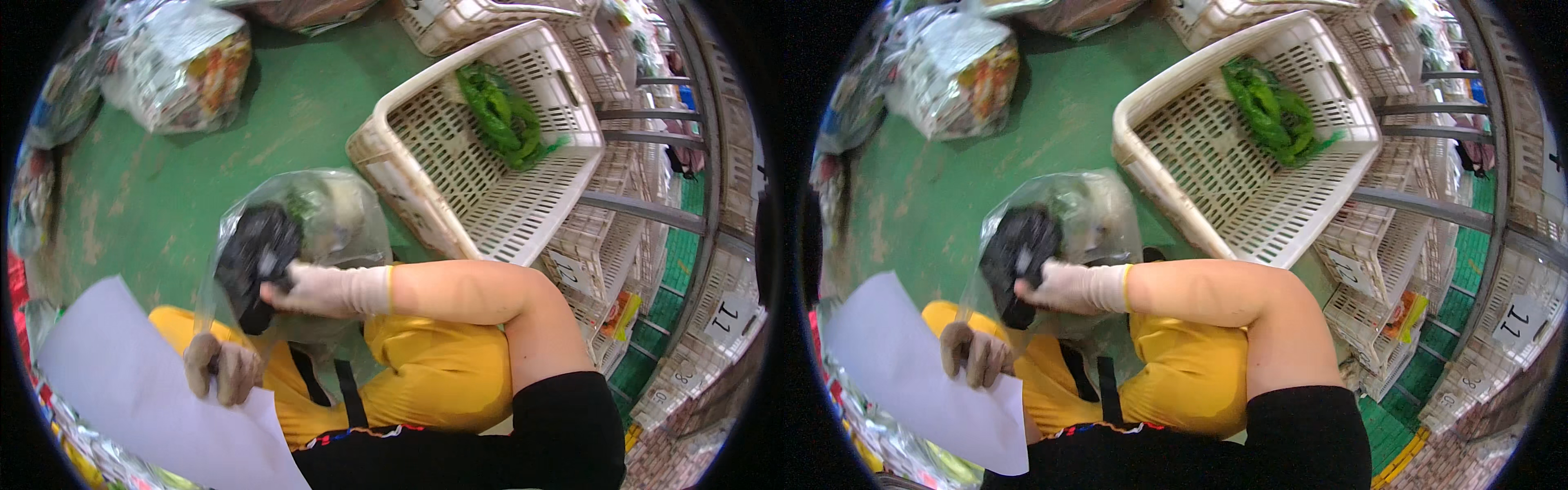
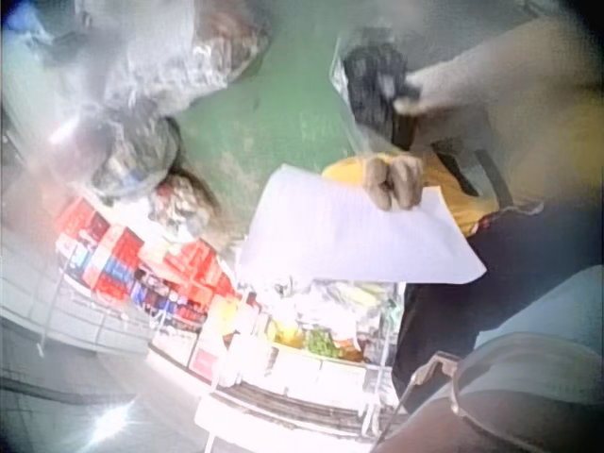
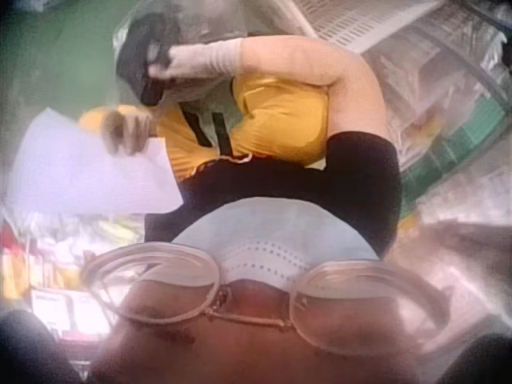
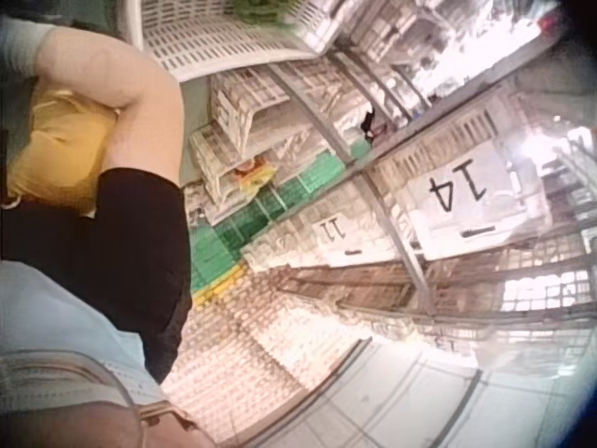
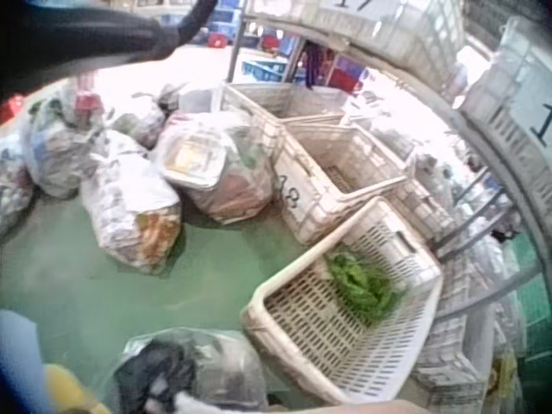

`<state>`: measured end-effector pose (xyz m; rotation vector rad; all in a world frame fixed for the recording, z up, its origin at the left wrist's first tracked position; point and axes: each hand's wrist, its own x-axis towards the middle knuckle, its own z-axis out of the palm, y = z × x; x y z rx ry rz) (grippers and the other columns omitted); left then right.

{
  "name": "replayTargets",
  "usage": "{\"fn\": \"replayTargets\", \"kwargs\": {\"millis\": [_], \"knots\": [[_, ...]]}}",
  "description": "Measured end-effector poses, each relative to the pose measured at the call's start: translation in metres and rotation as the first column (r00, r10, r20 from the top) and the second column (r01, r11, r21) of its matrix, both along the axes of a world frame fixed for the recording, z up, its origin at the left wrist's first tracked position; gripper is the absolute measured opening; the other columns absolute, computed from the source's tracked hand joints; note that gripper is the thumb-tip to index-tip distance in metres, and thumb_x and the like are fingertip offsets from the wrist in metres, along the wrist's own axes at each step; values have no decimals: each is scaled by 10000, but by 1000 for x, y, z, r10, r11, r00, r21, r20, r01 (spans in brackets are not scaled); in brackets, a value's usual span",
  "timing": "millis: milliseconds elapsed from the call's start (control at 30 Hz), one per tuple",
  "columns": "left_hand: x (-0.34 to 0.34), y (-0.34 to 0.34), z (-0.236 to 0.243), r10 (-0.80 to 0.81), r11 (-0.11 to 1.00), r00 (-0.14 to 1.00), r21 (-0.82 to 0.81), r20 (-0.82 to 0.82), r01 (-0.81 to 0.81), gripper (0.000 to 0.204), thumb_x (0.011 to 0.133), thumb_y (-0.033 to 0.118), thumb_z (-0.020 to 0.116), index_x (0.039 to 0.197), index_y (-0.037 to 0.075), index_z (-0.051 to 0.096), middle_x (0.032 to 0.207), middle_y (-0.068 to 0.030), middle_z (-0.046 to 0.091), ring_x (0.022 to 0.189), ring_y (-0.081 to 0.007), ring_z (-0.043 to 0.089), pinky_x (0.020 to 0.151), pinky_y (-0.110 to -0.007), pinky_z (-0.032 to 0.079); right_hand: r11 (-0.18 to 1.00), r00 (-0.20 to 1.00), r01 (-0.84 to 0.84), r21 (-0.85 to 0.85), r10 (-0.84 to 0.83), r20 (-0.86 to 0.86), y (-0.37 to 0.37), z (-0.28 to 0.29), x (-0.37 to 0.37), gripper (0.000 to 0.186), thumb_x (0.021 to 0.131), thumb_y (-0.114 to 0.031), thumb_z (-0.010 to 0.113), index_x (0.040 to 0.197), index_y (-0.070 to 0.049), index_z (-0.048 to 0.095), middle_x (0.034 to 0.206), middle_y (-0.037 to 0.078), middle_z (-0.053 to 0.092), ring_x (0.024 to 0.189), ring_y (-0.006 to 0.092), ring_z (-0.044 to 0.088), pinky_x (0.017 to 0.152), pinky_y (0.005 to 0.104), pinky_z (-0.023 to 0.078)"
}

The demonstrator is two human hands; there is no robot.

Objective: The person sorts various food items and produce from plastic bins into plastic bags, tying the bags closed and placing them onto the floor or into other bins.

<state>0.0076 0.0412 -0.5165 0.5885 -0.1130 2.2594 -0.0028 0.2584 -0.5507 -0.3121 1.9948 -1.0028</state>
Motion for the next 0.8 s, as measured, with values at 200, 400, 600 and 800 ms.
{"fn": "replayTargets", "kwargs": {"millis": [200,400,600,800], "knots": [[-4,-2,-6,23,998,993,55,-114,-16,61,881,180,532,874,133,493,707,-194,607,527,-263,583,437,-305,420,107,297,779,-618,-931,212,186,34,-99,135,766,12,413,697,-19,525,751,80,591,725,161,584,650,291,485],[-18,14,-14,0,996,988,83,-151,12,94,883,165,529,905,74,527,796,-227,610,649,-281,610,539,-312,478,161,792,561,812,-391,-469,310,-122,-133,656,850,-376,499,1365,-33,279,1351,225,374,1202,319,421,993,386,339],[-24,34,-8,-30,998,991,53,-127,37,64,875,120,547,889,59,549,854,-198,606,674,-265,613,584,-300,508,162,886,368,916,237,-398,388,-153,-165,703,815,-404,526,1386,-76,280,1383,195,348,1210,362,406,994,463,332],[-25,32,-6,-13,999,999,49,-36,15,71,811,7,602,822,34,537,824,-161,567,660,-252,607,582,-281,520,559,753,577,595,-84,-652,371,-94,-148,474,814,-255,584,1232,-50,494,1271,118,489,1144,275,477,949,370,391]]}}
